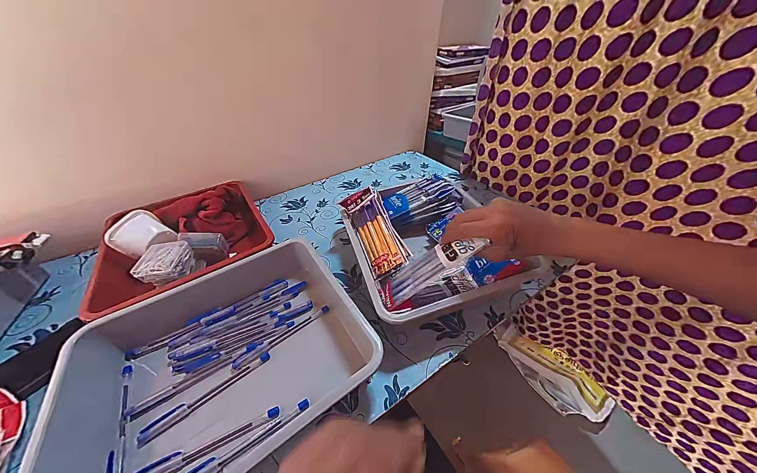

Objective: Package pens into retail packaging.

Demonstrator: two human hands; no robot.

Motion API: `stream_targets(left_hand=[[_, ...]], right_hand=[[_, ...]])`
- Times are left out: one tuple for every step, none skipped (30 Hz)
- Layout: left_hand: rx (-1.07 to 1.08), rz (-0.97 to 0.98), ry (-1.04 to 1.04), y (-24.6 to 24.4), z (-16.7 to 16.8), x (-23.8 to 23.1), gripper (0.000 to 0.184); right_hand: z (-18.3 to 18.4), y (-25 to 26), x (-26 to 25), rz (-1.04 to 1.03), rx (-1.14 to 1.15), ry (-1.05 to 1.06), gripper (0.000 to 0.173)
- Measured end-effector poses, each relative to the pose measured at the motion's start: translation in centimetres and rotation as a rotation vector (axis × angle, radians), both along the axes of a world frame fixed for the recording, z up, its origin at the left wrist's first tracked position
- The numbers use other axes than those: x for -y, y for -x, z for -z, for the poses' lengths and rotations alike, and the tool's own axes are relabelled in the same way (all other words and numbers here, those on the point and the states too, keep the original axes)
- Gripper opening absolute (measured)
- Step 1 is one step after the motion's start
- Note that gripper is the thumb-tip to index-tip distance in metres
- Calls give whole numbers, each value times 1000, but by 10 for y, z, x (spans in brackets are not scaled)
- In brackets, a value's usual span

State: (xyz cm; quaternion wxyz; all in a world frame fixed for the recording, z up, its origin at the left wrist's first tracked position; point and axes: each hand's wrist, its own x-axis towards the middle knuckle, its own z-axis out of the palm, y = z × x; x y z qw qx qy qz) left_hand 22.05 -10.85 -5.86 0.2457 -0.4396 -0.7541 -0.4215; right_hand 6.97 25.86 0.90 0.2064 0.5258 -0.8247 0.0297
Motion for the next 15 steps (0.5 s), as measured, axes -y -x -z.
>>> stream_targets(left_hand=[[-25,-54,18,16,-16,-12,20],[-69,-96,43,36,-25,-25,24],[-108,-131,89,58,-29,-38,34],[-114,-143,154,79,-31,-51,48],[-86,-136,213,97,-31,-64,59],[-15,-122,262,111,-34,-76,63],[86,-108,302,120,-37,-86,59],[191,-99,338,126,-42,-96,46],[255,-92,343,131,-44,-103,33],[279,-84,303,135,-43,-108,24],[305,-71,236,139,-42,-109,18],[358,-57,191,140,-43,-109,14],[416,-43,178,142,-45,-106,12],[458,-32,178,144,-46,-104,11],[489,-25,184,147,-47,-102,11]], right_hand=[[-4,-1,5,17,40,47,23],[-7,-2,9,23,80,91,22],[-11,-2,14,18,110,138,23],[-13,-2,19,19,132,184,23],[-14,-1,23,21,142,234,25],[-17,-4,29,43,168,276,24],[-21,-9,36,80,211,316,24],[-25,-14,44,124,258,357,27],[-26,-18,50,153,290,399,30],[-24,-21,55,175,313,444,33],[-23,-24,58,192,353,474,35],[-21,-26,58,199,411,500,35],[-19,-27,58,198,466,542,35],[-17,-26,57,187,519,575,33],[-15,-23,58,170,546,612,30]])
